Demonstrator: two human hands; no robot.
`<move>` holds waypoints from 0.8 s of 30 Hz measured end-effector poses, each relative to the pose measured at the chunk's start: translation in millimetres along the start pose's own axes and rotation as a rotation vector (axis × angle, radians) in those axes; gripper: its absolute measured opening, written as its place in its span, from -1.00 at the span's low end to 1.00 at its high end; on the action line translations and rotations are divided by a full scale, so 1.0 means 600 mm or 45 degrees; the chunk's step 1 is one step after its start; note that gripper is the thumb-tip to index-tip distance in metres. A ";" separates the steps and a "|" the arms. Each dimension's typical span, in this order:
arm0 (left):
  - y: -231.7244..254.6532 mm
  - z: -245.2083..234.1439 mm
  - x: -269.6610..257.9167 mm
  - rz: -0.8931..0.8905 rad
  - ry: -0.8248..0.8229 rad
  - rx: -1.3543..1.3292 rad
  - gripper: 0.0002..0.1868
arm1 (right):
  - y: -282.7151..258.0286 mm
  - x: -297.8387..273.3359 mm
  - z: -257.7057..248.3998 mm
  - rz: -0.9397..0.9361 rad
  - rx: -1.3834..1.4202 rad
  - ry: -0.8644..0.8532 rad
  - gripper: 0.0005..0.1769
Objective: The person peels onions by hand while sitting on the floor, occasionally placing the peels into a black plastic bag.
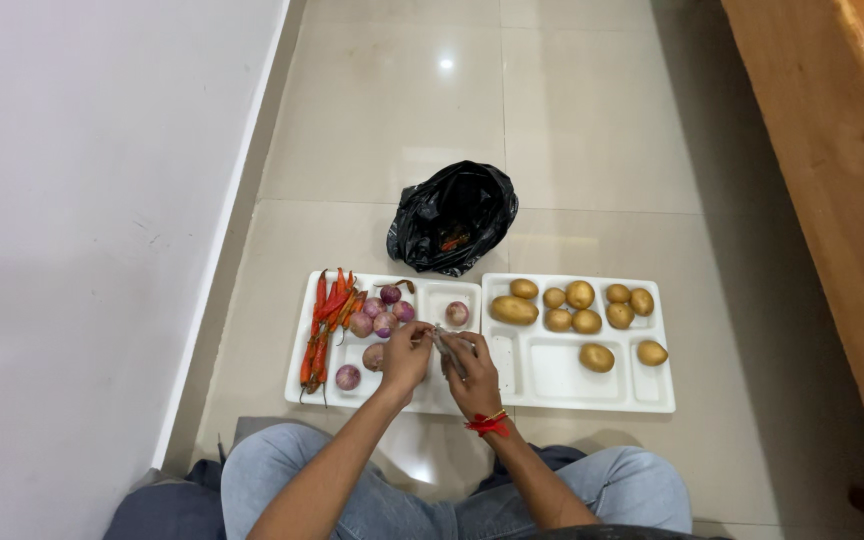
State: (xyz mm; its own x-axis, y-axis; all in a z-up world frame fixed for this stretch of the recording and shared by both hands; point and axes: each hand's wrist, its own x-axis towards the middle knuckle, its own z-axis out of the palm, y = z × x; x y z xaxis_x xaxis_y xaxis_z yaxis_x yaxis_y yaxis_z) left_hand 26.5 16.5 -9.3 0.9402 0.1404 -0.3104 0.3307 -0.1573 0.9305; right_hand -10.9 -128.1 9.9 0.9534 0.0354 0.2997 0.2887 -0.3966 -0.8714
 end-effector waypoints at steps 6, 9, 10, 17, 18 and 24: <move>-0.025 0.006 0.017 -0.089 -0.043 -0.191 -0.72 | 0.001 0.009 0.008 0.369 0.258 -0.053 -0.56; -0.046 0.007 0.027 -0.316 -0.167 -0.471 -0.74 | 0.019 0.000 0.007 0.253 0.254 -0.038 -0.60; -0.055 0.010 0.029 -0.311 -0.212 -0.553 -0.73 | 0.027 -0.004 0.011 0.175 0.219 -0.028 -0.60; -0.056 0.018 0.016 -0.305 -0.369 -0.339 -0.65 | 0.059 -0.003 0.006 0.339 0.143 0.078 -0.62; -0.054 0.018 0.015 -0.270 -0.358 -0.285 -0.64 | 0.053 -0.003 0.007 0.235 0.143 0.066 -0.62; -0.049 0.007 0.021 -0.085 -0.077 -0.039 -0.62 | 0.019 -0.004 0.014 0.304 0.139 -0.058 -0.63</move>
State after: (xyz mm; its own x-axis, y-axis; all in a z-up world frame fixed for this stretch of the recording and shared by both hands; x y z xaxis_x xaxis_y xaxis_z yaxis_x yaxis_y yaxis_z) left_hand 28.7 18.9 -41.4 0.9198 0.0904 -0.3819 0.3907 -0.1196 0.9127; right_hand -9.3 -124.9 -3.9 0.9979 -0.0052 0.0648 0.0604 -0.2973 -0.9529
